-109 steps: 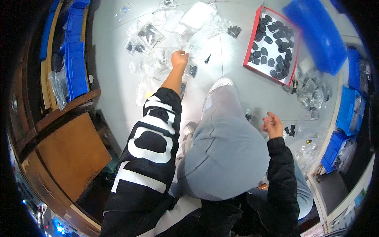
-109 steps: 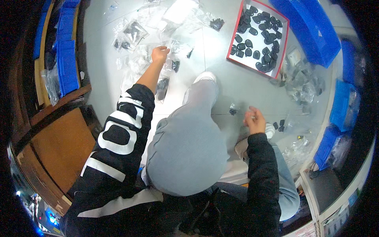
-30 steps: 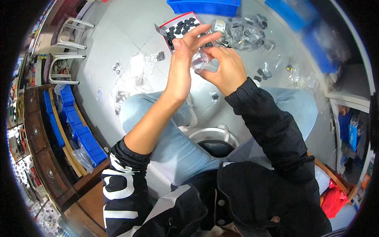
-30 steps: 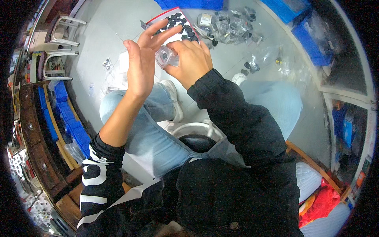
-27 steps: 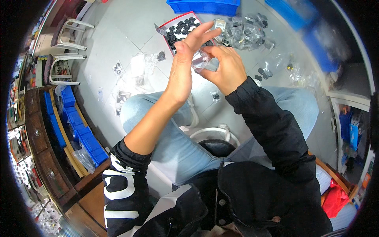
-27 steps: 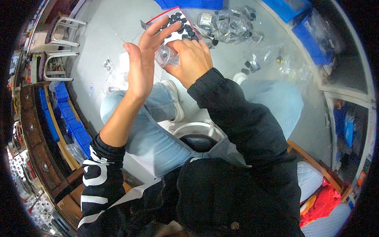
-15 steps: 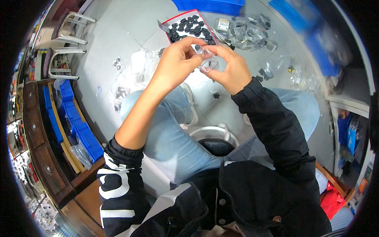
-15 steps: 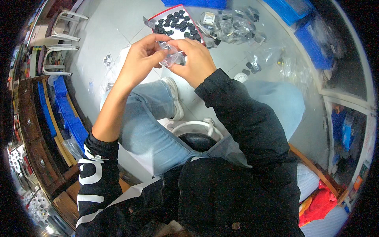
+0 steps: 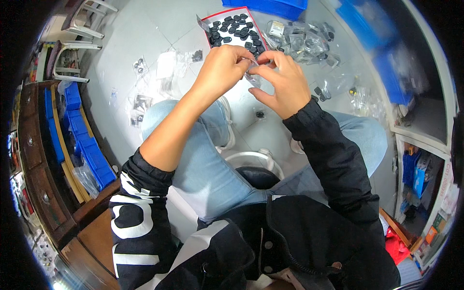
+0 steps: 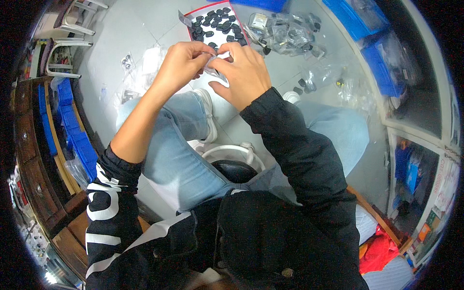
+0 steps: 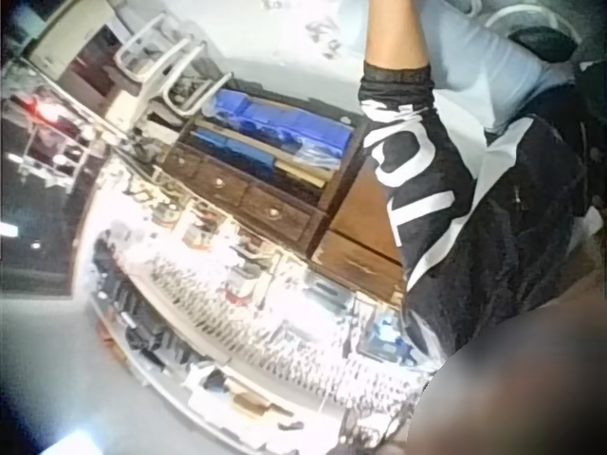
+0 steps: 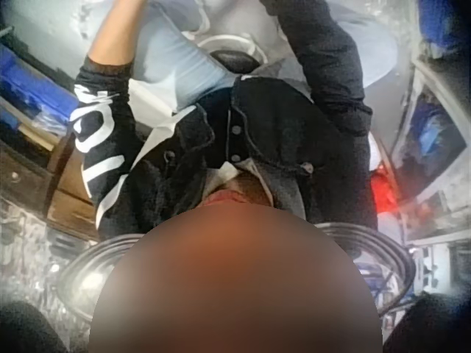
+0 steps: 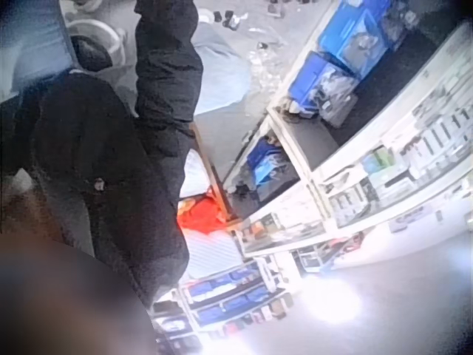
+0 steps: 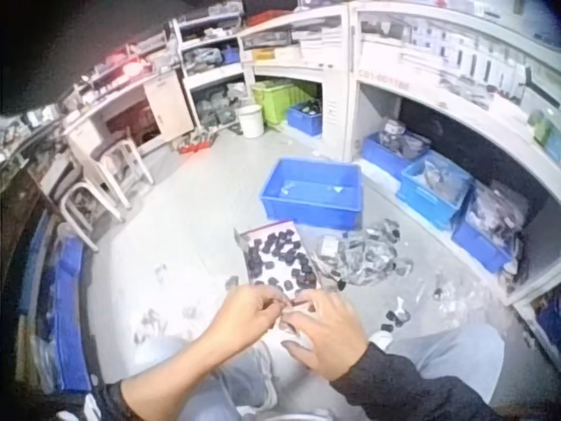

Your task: The person sits on a stool and repeatedly unpacks small black key fobs from plastic bags, inserts small components into them, and places the assembled units into a red tray. The person handles each fob one at a time and occasionally picks up additional parts from the floor.

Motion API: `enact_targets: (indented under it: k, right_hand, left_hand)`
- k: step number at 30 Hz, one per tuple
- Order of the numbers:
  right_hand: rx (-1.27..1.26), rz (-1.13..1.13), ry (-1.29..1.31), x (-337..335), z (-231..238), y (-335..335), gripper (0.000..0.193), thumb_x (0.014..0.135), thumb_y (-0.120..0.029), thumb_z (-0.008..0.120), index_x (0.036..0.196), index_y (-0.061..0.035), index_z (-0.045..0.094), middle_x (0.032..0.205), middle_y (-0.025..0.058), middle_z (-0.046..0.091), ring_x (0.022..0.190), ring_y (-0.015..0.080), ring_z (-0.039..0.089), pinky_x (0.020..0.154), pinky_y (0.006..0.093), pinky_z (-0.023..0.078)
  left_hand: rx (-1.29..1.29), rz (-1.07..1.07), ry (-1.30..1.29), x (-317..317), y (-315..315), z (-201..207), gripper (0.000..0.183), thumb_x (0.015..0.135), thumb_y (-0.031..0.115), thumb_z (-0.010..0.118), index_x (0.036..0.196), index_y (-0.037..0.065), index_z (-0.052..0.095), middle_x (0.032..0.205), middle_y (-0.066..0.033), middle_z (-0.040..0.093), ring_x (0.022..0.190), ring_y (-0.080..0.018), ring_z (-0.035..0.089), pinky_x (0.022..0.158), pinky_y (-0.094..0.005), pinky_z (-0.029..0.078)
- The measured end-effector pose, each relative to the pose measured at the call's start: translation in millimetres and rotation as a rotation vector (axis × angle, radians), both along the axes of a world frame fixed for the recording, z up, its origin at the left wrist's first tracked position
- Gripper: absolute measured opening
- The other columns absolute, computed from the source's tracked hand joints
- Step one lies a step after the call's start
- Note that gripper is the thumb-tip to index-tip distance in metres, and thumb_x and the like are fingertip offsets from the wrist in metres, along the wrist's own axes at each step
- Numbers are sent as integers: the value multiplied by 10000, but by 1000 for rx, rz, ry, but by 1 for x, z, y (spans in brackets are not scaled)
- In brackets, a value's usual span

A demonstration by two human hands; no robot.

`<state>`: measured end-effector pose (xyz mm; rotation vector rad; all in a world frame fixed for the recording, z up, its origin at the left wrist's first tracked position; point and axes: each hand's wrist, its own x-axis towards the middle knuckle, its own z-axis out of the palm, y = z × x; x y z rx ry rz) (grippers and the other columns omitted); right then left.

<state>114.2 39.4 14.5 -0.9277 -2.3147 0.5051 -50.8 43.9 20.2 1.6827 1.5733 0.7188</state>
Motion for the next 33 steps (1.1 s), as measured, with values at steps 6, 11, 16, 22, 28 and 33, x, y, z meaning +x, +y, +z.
enact_targets:
  k: [6, 11, 16, 22, 28, 33]
  right_hand:
    - [-65, -48, -134, -2, -8, -4, 191, 610, -106, 679, 755, -86, 557, 892, 64, 472, 826, 248, 493, 702, 360, 401]
    - [-121, -18, -32, 6, -8, 0, 163, 623, -82, 665, 735, -82, 547, 874, 77, 481, 813, 264, 501, 659, 351, 410]
    - [-13, -28, -124, 8, -6, 1, 153, 661, -70, 639, 781, -64, 544, 780, 74, 504, 747, 244, 525, 636, 338, 416]
    - [-49, -70, 103, 12, 0, 3, 227, 721, -83, 615, 937, -64, 548, 785, 54, 554, 610, 174, 533, 557, 272, 424]
    - [-250, -314, 2, 43, -36, 18, 270, 733, -110, 598, 993, -70, 543, 809, 32, 581, 634, 137, 545, 587, 267, 427]
    - [-486, -580, -169, 74, -144, 32, 239, 708, -169, 603, 935, -106, 570, 808, 58, 599, 740, 246, 580, 668, 345, 449]
  left_hand:
    - [129, -114, 174, 6, -2, -9, 163, 722, 87, 521, 826, 17, 625, 589, -117, 576, 511, -172, 551, 516, -289, 442]
    - [216, -99, 268, 5, 1, -17, 177, 702, 97, 519, 824, 37, 633, 636, -151, 584, 564, -236, 586, 565, -328, 454]
    - [110, -85, 211, -2, 8, -21, 174, 719, 87, 516, 830, 32, 638, 619, -116, 600, 563, -171, 608, 510, -285, 476]
    - [201, -62, 324, -21, 18, -8, 161, 756, 107, 528, 864, 93, 648, 568, -35, 574, 485, -104, 539, 466, -247, 443]
    - [-92, -73, 193, -85, 43, -19, 176, 712, 18, 528, 833, 11, 656, 570, -86, 589, 451, -130, 525, 453, -254, 448]
    - [-69, -239, 502, -154, 47, -99, 180, 779, 143, 550, 908, 63, 645, 730, -124, 612, 632, -195, 577, 625, -307, 464]
